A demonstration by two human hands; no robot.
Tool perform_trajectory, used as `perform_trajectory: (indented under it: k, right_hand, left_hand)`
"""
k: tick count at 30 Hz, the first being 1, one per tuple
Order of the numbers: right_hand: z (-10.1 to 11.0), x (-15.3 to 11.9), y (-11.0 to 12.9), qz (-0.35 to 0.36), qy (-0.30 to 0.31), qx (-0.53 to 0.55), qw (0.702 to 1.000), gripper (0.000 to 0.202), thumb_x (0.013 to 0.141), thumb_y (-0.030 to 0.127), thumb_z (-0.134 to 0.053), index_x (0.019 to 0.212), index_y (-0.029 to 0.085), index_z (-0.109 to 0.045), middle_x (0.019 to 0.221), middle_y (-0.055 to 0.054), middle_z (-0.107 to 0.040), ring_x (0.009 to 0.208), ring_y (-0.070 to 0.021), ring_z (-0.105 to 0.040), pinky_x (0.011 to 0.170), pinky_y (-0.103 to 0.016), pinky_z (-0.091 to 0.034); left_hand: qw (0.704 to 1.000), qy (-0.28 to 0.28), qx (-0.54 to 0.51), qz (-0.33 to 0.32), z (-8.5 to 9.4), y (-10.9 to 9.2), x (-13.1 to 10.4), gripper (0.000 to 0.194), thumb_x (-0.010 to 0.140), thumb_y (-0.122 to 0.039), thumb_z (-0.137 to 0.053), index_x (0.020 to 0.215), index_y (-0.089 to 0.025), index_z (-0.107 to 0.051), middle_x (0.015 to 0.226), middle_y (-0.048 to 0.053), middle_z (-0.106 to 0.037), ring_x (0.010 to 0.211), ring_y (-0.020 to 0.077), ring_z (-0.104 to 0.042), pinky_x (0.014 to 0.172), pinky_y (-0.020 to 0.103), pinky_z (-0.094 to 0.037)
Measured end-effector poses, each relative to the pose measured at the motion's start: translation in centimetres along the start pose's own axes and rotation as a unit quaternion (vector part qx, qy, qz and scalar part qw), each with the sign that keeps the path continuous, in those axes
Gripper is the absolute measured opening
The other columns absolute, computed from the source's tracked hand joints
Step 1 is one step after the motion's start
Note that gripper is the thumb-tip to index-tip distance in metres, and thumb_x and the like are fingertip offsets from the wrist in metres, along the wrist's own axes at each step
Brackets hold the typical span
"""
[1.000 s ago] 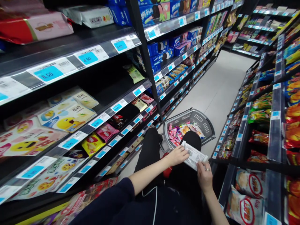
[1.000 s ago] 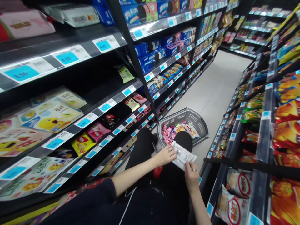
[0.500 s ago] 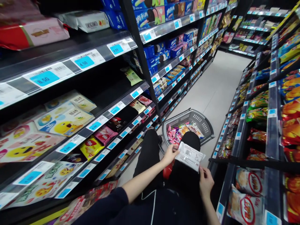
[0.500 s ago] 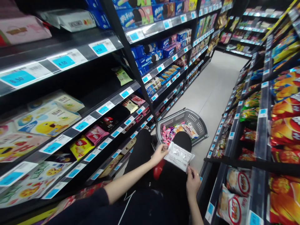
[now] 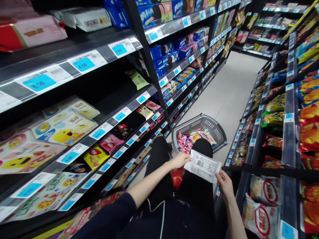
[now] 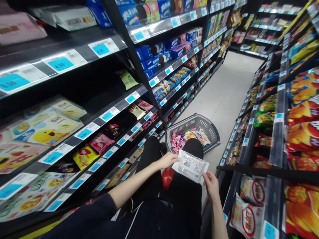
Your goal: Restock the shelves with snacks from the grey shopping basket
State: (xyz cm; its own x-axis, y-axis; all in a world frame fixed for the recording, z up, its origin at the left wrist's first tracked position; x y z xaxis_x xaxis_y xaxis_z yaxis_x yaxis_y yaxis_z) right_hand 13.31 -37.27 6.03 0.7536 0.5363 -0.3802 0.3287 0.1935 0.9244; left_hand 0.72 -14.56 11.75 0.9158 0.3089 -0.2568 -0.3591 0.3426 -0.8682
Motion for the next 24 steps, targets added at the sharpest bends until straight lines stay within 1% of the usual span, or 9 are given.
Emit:
perform_trajectory:
  k: [2,5,7,9,14,17,20,22,24]
  right_hand:
    - [0.4,0.2,1.4,0.042,-0.008,-0.032,0.999,0.039,0.062,0.049,-0.070,0.077,0.014,-0.060,0.054,0.002,-0.052,0.044,-0.0098,-0.042,0.041,-0.022,-0.033]
    - [1.0,0.2,3.3,0.095,-0.031,-0.053,0.994,0.037,0.064,0.048,-0.068,0.077,0.015,-0.060,0.054,0.002,-0.053,0.046,-0.0113,-0.044,0.043,-0.023,-0.035]
    - [1.1,-0.2,4.1,0.119,-0.032,-0.077,0.989,0.035,0.065,0.049,-0.066,0.079,0.016,-0.061,0.063,-0.002,-0.058,0.055,-0.0150,-0.051,0.049,-0.025,-0.040]
    - [0.9,-0.7,4.4,0.129,-0.026,-0.116,0.984,0.033,0.070,0.050,-0.061,0.076,0.017,-0.062,0.073,-0.005,-0.062,0.066,-0.0187,-0.055,0.058,-0.028,-0.044]
    - [0.2,-1.6,2.7,0.099,-0.039,-0.136,0.985,0.036,0.066,0.053,-0.062,0.069,0.018,-0.058,0.065,-0.004,-0.061,0.062,-0.0203,-0.057,0.057,-0.030,-0.046]
    - [0.3,-1.6,0.8,0.074,-0.067,-0.073,0.992,0.041,0.067,0.053,-0.061,0.087,0.018,-0.055,0.068,-0.003,-0.063,0.063,-0.0205,-0.059,0.058,-0.031,-0.048]
    - [0.4,-1.6,-0.3,0.056,-0.072,-0.091,0.992,0.049,0.069,0.054,-0.058,0.101,0.018,-0.049,0.073,-0.004,-0.064,0.068,-0.0225,-0.061,0.062,-0.033,-0.048]
    - [0.1,-1.6,-0.3,0.063,-0.063,-0.162,0.983,0.045,0.071,0.055,-0.053,0.097,0.018,-0.052,0.080,-0.007,-0.065,0.076,-0.0249,-0.060,0.067,-0.035,-0.046]
    - [-0.2,-1.6,0.0,0.071,-0.052,-0.217,0.972,0.042,0.075,0.056,-0.047,0.088,0.017,-0.056,0.082,-0.008,-0.065,0.077,-0.0256,-0.059,0.068,-0.035,-0.045]
  left_hand:
    - [0.997,0.002,0.059,-0.043,1.1,-2.0,-0.5,0.036,0.086,-0.037,-0.046,0.063,-0.014,-0.062,0.048,-0.004,-0.047,0.047,0.0077,-0.043,0.055,0.019,-0.034]
    - [0.995,0.034,0.037,-0.084,1.7,-3.7,-1.2,0.030,0.090,-0.030,-0.039,0.088,-0.017,-0.067,0.072,0.001,-0.065,0.058,0.0090,-0.055,0.064,0.019,-0.040]
    - [0.994,0.046,0.003,-0.096,1.3,-3.7,-1.4,0.029,0.088,-0.025,-0.042,0.103,-0.019,-0.065,0.085,0.003,-0.068,0.067,0.0105,-0.059,0.069,0.020,-0.043]
    - [0.997,0.025,-0.043,-0.061,0.7,-2.4,-1.5,0.032,0.086,-0.020,-0.042,0.110,-0.018,-0.063,0.083,0.003,-0.068,0.070,0.0118,-0.059,0.071,0.021,-0.043]
    - [0.977,-0.078,-0.186,0.067,-1.8,1.2,-1.7,0.027,0.079,-0.021,-0.053,0.102,-0.013,-0.065,0.081,0.005,-0.068,0.076,0.0152,-0.060,0.070,0.024,-0.046]
    - [0.960,-0.126,-0.235,0.090,-3.2,2.2,-1.7,0.035,0.072,-0.018,-0.060,0.107,-0.015,-0.056,0.083,0.003,-0.066,0.077,0.0151,-0.060,0.070,0.025,-0.046]
    - [0.959,-0.193,-0.167,0.125,-3.8,3.3,-1.6,0.026,0.079,-0.024,-0.053,0.103,-0.016,-0.052,0.080,0.001,-0.062,0.072,0.0134,-0.058,0.068,0.025,-0.044]
    - [0.966,-0.201,-0.092,0.131,-4.2,3.6,-1.3,0.019,0.084,-0.030,-0.045,0.091,-0.015,-0.054,0.078,0.001,-0.061,0.071,0.0137,-0.056,0.067,0.025,-0.043]
    - [0.973,-0.186,-0.043,0.128,-4.7,3.7,-1.0,0.029,0.088,-0.033,-0.036,0.076,-0.015,-0.055,0.072,0.002,-0.060,0.068,0.0142,-0.054,0.065,0.026,-0.041]
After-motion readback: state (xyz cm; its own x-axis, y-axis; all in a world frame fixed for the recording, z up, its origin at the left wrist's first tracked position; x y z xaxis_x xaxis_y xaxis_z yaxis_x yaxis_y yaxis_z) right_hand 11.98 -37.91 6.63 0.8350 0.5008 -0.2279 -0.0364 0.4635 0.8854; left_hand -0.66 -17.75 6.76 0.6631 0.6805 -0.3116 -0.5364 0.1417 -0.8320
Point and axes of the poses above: each hand's wrist, its own x-axis towards the middle knuckle, its own z-axis out of the back of the hand, y = z × x, the point moved 6 cm from there along x, towards the middle knuckle
